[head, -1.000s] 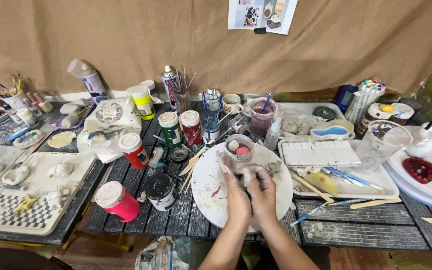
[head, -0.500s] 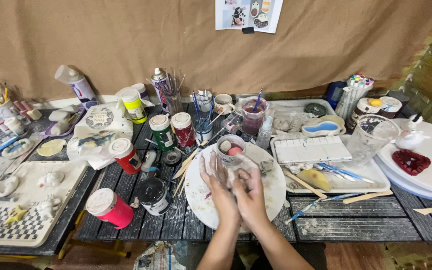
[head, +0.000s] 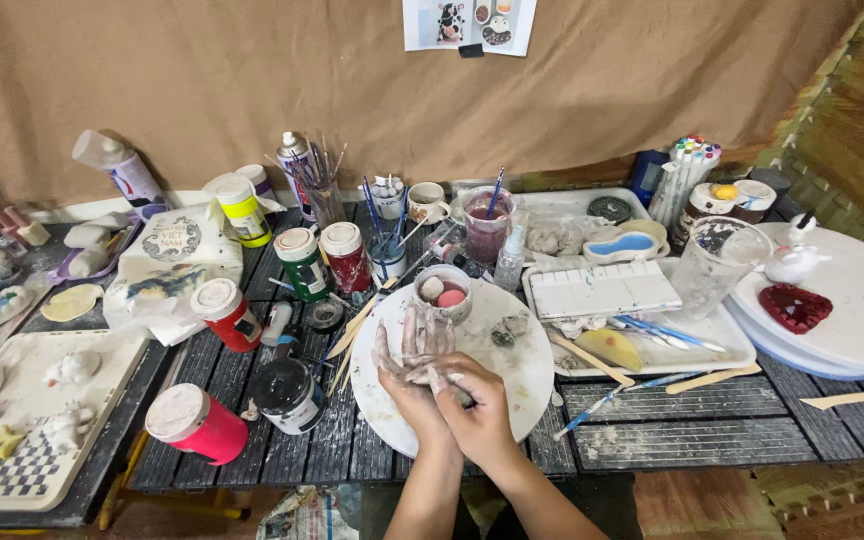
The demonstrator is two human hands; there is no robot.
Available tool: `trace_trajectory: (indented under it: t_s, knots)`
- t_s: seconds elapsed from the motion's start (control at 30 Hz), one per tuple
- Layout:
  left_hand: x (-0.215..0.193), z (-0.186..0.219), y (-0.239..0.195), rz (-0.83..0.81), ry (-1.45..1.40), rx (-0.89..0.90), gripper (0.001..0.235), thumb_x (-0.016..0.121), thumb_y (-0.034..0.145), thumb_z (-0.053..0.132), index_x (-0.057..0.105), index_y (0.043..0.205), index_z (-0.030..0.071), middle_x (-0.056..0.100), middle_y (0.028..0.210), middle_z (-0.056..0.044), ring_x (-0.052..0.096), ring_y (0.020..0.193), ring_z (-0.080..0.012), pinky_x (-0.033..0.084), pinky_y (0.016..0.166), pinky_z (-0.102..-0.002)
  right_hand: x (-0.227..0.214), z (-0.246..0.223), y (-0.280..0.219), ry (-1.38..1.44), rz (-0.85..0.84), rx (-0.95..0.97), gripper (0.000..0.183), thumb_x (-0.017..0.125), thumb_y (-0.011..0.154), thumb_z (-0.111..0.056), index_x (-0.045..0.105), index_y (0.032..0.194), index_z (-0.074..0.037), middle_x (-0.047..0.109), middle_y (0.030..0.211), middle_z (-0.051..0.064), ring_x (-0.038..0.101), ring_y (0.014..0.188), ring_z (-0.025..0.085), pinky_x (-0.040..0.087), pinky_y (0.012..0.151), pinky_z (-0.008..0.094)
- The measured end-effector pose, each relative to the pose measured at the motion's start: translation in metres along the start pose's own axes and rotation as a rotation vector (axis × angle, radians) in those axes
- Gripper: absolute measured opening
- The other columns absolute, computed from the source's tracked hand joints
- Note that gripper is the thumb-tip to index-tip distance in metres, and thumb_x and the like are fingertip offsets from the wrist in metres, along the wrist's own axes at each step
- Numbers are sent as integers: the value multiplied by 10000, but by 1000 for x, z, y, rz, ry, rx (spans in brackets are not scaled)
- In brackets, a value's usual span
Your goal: The person kneads and shapes a lump of clay on a white plate using hands and a wooden stick. The person repeatedly rolls, presses, and smooths the clay into a cohesive mass while working at a cluttered craft table.
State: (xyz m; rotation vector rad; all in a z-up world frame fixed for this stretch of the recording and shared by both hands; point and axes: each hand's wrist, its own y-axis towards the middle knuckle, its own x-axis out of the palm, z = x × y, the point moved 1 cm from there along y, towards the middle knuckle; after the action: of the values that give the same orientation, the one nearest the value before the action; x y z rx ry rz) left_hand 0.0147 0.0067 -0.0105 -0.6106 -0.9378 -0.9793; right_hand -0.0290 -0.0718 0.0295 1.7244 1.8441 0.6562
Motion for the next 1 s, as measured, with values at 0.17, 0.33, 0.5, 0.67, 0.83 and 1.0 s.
trace_trajectory:
  t_s: [0.17,0.33,0.5,0.67,0.83,1.0]
  knots:
    - [12,3,-13,50,89,72,542,328,1003,311,375,1506,115,533,1446,-264,613,1229,-410,535,1005,-532,-6,12,-10,1,22,127,141,564,889,70,683,958,102,750,955,139,713,858,174,554,785,283]
    - [29,7,-16,107,-142,92,575,264,1010,412,399,1472,96,570,1382,-259,599,1219,-416,535,987,-564,-11,38,-21,62,13,198,111,586,915,47,669,957,106,740,939,133,654,837,147,531,755,281]
    - [36,4,-22,112,207,313,542,371,1025,335,364,1499,70,489,1436,-283,516,1315,-426,461,1123,-574,-10,54,-9,422,254,570,226,584,950,-149,623,775,-11,635,752,72,584,685,139,506,643,310]
    - [27,8,-20,-71,43,242,562,310,1020,385,298,1490,78,425,1521,-212,384,1449,-314,277,1243,-509,-16,56,26,915,398,750,514,490,1040,-416,426,607,-147,381,504,-17,335,397,118,290,369,292]
    - [11,11,-17,-120,165,268,558,330,1042,398,332,1472,43,429,1537,-212,385,1473,-307,292,1244,-516,-16,67,35,897,471,856,512,498,1010,-400,401,579,-141,342,476,5,345,390,158,238,357,318]
    - [9,3,-15,-276,316,73,557,321,1044,407,357,1473,55,450,1535,-172,419,1465,-282,334,1221,-469,-13,73,30,837,423,780,432,518,1079,-373,507,727,-123,436,583,6,423,473,148,358,427,308]
